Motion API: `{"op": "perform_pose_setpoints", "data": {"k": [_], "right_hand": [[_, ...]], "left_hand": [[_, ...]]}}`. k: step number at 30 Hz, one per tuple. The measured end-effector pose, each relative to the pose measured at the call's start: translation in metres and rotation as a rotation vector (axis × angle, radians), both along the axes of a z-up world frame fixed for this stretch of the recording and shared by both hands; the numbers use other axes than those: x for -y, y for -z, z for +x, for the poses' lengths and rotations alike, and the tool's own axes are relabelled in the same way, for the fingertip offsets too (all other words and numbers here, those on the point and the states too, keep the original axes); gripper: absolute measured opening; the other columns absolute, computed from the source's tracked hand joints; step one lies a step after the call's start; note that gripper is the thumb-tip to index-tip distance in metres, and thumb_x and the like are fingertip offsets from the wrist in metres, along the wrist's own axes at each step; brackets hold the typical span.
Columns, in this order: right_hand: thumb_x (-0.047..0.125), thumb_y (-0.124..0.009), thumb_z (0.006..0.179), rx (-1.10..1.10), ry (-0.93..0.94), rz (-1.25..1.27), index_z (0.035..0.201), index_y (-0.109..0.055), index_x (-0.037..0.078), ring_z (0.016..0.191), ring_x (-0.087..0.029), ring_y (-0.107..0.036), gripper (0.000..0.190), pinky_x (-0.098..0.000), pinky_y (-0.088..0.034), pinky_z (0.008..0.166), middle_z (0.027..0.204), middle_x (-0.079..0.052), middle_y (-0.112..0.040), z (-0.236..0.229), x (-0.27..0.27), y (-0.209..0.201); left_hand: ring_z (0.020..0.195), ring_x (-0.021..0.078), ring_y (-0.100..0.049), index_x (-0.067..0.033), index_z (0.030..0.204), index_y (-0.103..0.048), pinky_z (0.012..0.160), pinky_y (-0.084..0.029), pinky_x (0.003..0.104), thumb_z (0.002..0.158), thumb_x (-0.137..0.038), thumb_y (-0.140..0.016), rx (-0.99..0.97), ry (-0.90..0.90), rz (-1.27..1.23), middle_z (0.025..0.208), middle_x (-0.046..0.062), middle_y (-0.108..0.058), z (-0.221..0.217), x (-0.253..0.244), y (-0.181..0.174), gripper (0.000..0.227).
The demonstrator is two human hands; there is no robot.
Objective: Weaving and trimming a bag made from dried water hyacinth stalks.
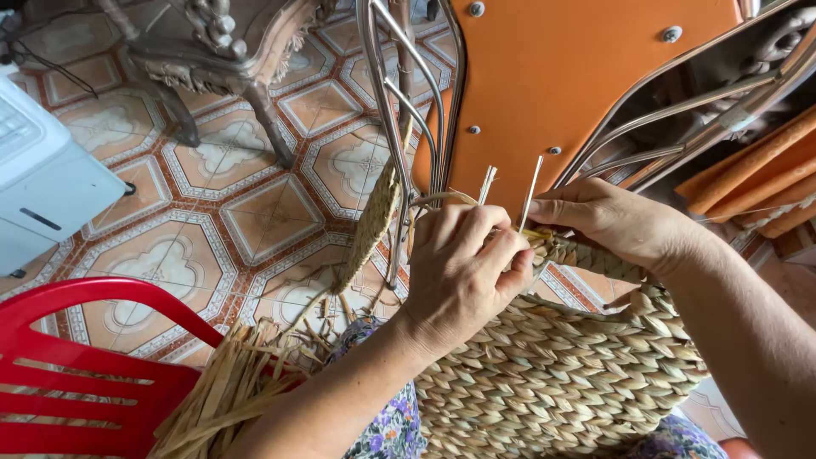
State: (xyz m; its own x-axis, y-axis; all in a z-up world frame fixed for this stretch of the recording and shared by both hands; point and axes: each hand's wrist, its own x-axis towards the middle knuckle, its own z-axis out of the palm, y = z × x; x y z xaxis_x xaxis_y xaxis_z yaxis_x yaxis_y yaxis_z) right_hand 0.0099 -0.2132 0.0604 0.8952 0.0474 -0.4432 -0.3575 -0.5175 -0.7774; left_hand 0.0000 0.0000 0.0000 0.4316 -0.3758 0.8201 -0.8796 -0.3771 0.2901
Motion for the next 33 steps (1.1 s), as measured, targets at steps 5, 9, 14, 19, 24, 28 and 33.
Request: {"op": "perform_pose_setpoints", "data": {"k": [5,9,14,19,24,28,33], "right_hand": [[0.042,-0.058,0.09,0.005,-0.016,0.004,0.121,-0.074,0.002,0.094,-0.02,-0.073,0.053,-0.0332,-0.057,0.087,0.111,-0.015,-0.082,-0.003,-0.007,-0.003],[0.054,-0.051,0.095,0.029,-0.131,-0.134,0.13,-0.068,0.009,0.107,-0.014,-0.071,0.059,-0.0284,-0.054,0.095,0.119,-0.007,-0.079,0.0,-0.014,-0.012],[0.047,-0.048,0.094,0.003,-0.05,-0.015,0.13,-0.067,0.006,0.106,-0.016,-0.069,0.057,-0.0315,-0.054,0.095,0.12,-0.009,-0.078,-0.001,-0.011,-0.004],[0.045,-0.049,0.095,0.019,-0.074,-0.008,0.13,-0.067,0.005,0.106,-0.013,-0.068,0.056,-0.0298,-0.052,0.096,0.121,-0.008,-0.077,0.004,-0.003,0.006],[0.049,-0.051,0.101,-0.029,-0.046,-0.166,0.117,-0.073,0.004,0.097,-0.018,-0.069,0.053,-0.0314,-0.053,0.092,0.109,-0.011,-0.081,0.004,-0.011,-0.004],[0.03,-0.049,0.094,0.454,-0.488,-0.334,0.117,-0.073,0.003,0.104,-0.017,-0.067,0.043,-0.032,-0.051,0.092,0.115,-0.008,-0.074,0.015,0.035,0.045],[0.021,-0.059,0.102,0.371,0.231,-0.163,0.108,-0.074,0.005,0.092,-0.021,-0.069,0.024,-0.0355,-0.055,0.087,0.102,-0.013,-0.076,-0.02,-0.005,-0.002]], "left_hand": [[0.101,0.0201,-0.053,-0.0143,0.097,-0.057,0.088,-0.041,0.042,0.089,-0.017,-0.08,-0.059,-0.042,0.015,0.104,-0.001,-0.053,-0.004,0.002,-0.011,0.024],[0.096,0.0184,-0.052,-0.0173,0.101,-0.055,0.086,-0.039,0.042,0.09,-0.018,-0.08,-0.067,-0.079,0.038,0.102,-0.002,-0.05,-0.008,0.004,-0.015,0.027],[0.094,0.0179,-0.051,-0.0163,0.101,-0.059,0.086,-0.04,0.04,0.092,-0.018,-0.081,-0.07,-0.055,0.032,0.101,-0.002,-0.051,-0.006,0.006,-0.006,0.023],[0.09,0.0168,-0.052,-0.0154,0.101,-0.067,0.085,-0.042,0.037,0.089,-0.019,-0.081,-0.051,-0.006,-0.02,0.097,-0.002,-0.056,-0.007,0.008,-0.006,0.018],[0.088,0.0195,-0.055,-0.01,0.089,-0.067,0.083,-0.045,0.038,0.09,-0.013,-0.079,-0.064,-0.038,0.109,0.088,0.001,-0.058,-0.002,0.013,-0.02,0.013],[0.084,0.0189,-0.056,-0.0057,0.086,-0.066,0.081,-0.044,0.04,0.091,-0.009,-0.075,0.003,-0.156,0.305,0.088,0.007,-0.06,0.006,0.024,-0.028,0.011],[0.081,0.0224,-0.059,-0.0096,0.072,-0.063,0.075,-0.044,0.045,0.079,-0.013,-0.075,-0.092,0.032,0.274,0.081,0.006,-0.062,0.026,0.023,-0.032,0.014]]}}
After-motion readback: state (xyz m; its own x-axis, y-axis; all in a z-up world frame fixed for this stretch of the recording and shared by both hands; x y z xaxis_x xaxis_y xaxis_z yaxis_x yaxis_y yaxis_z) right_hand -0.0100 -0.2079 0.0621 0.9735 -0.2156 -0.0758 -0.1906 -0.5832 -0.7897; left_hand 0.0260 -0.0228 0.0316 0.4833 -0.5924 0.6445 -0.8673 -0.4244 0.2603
